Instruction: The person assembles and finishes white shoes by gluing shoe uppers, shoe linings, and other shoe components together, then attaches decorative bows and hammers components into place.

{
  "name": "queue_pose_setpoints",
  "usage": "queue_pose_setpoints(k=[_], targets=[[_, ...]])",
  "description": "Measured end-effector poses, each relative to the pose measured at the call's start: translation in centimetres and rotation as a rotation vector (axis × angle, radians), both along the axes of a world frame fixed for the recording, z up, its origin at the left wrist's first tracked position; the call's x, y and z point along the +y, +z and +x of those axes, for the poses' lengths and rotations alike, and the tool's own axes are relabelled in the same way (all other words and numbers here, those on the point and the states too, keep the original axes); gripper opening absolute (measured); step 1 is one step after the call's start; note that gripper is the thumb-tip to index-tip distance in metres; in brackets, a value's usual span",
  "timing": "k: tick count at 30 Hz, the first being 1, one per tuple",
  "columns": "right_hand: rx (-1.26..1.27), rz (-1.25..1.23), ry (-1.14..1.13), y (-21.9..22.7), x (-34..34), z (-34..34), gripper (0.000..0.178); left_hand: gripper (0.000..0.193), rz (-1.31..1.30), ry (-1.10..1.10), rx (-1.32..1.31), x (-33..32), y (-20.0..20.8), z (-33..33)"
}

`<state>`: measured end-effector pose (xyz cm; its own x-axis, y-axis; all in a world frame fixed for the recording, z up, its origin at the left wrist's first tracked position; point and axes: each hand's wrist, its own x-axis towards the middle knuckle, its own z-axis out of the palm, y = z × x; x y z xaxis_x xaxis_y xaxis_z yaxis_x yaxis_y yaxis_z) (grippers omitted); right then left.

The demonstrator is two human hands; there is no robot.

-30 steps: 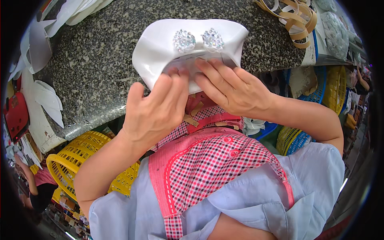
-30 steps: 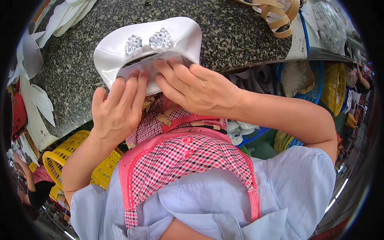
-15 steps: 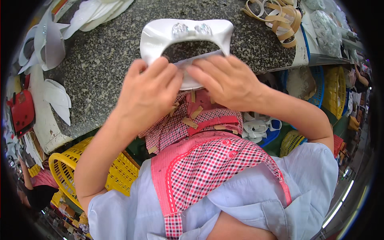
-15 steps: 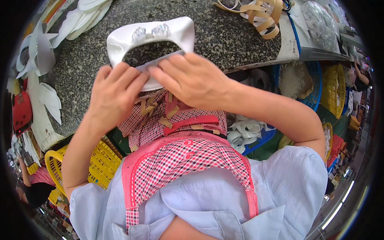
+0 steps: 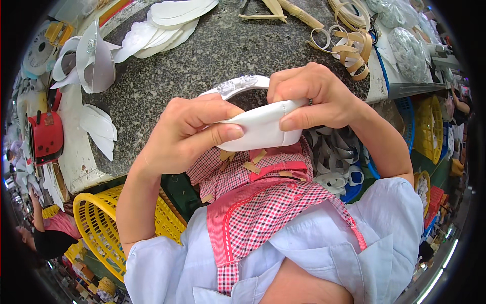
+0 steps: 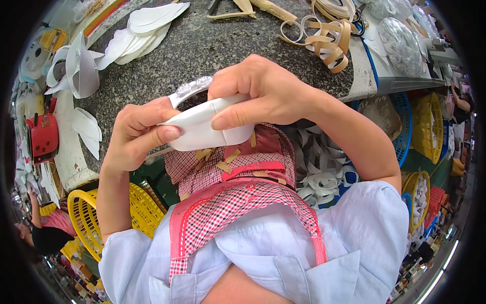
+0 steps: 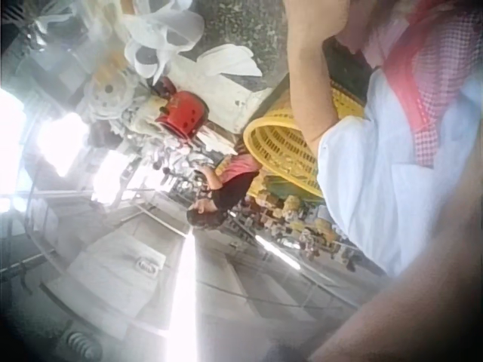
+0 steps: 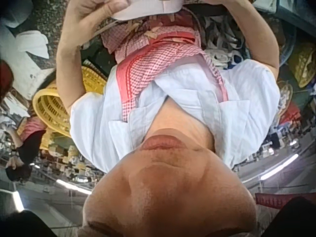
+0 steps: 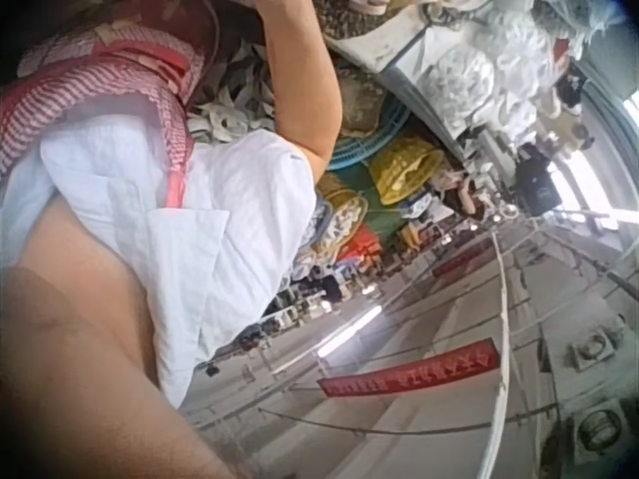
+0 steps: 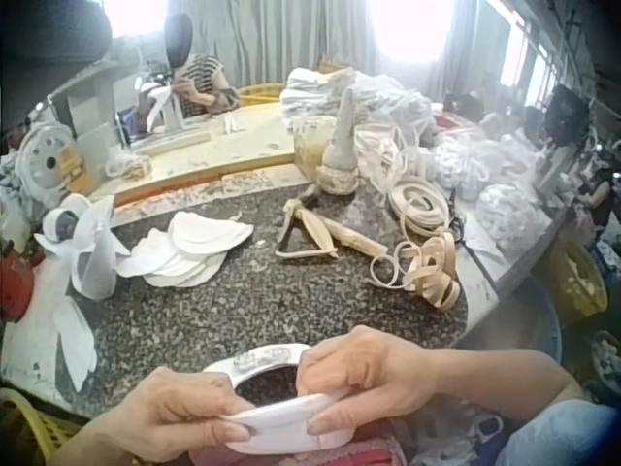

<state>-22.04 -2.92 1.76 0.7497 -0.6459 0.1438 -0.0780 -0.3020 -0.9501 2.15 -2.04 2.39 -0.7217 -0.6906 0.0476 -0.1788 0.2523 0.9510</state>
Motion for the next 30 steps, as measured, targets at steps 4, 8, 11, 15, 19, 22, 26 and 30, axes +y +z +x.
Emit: queue_pose_setpoints(k=[4, 8, 11, 15, 19, 22, 26, 30], targets=[[-0.095, 0.263, -0.004, -0.8, -0.5, 0.5, 0.027, 0.021, 0.411, 0.016, 0.251, 0.4, -0.3, -0.4], [0.067, 0.043, -0.019, 0.0, -2.4, 0.9, 0.032, 0.022, 0.342, 0.034, 0.25, 0.2, 0.6, -0.4], [-0.186, -0.543, -0.507, 0.7, -3.6, 0.3, 0.034, 0.019, 0.291, 0.098, 0.291, 0.2, 1.2, -0.2], [-0.422, 0.041, -0.561, -4.9, -1.6, -4.0, 0.06, 0.016, 0.073, 0.155, 0.298, 0.0, 0.8, 0.0], [-0.708, 0.702, -0.316, -2.4, -0.9, 0.7, 0.053, 0.03, -0.596, 0.021, -0.124, 1.0, 0.0, -0.7], [-0.471, 0.256, -0.425, -0.4, -4.2, 1.9, 0.028, 0.033, -0.962, 0.267, -0.255, 1.1, -0.8, -0.1], [0.483, -1.184, -0.258, -2.3, -7.6, 5.8, 0.015, 0.03, -0.985, 0.501, 0.08, -1.7, 0.3, -0.2], [0.556, -1.184, -0.055, -7.7, -6.8, 5.5, 0.028, 0.03, -0.472, 0.393, -0.205, -4.6, -5.7, 2.0]])
